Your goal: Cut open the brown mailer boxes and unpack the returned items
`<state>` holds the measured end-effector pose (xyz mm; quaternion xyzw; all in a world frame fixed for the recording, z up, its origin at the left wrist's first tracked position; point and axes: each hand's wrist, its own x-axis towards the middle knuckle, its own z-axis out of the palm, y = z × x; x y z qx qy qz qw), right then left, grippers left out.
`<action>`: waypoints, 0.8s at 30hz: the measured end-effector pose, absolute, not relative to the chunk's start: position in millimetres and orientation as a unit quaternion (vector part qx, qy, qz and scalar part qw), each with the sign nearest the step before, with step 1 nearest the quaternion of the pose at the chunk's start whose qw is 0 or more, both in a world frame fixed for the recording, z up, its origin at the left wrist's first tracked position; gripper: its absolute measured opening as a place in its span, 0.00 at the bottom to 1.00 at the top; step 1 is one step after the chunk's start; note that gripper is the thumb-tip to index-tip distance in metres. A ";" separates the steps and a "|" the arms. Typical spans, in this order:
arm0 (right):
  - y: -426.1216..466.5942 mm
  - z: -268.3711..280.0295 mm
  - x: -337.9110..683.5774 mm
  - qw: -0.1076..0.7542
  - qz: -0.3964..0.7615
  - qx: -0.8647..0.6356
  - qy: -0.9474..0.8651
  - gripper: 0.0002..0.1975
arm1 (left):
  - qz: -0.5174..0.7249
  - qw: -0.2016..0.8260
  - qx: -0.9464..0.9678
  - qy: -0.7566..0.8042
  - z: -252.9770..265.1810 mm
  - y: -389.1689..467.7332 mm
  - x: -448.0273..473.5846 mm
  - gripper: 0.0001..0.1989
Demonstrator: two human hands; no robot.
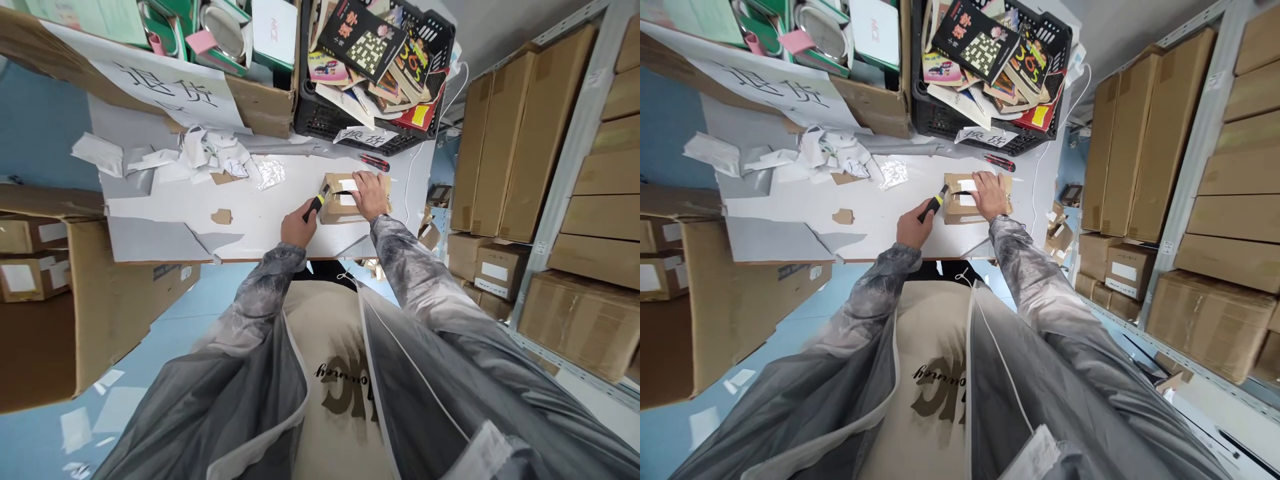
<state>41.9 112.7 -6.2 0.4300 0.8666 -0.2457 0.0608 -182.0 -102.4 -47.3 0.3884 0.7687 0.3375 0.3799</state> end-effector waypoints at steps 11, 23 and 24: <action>103.9 -24.1 19.7 0.087 -0.087 0.524 0.843 0.26 | 0.009 0.378 0.491 0.785 33.3 -133.2 -170.1 0.35; 63.8 -1.5 19.7 0.085 -0.044 0.601 0.793 0.26 | 0.009 0.397 0.543 0.740 25.9 -164.0 -156.9 0.35; 60.7 -2.1 19.9 0.066 -0.034 0.602 0.795 0.26 | 0.008 0.395 0.541 0.743 24.5 -165.1 -158.6 0.35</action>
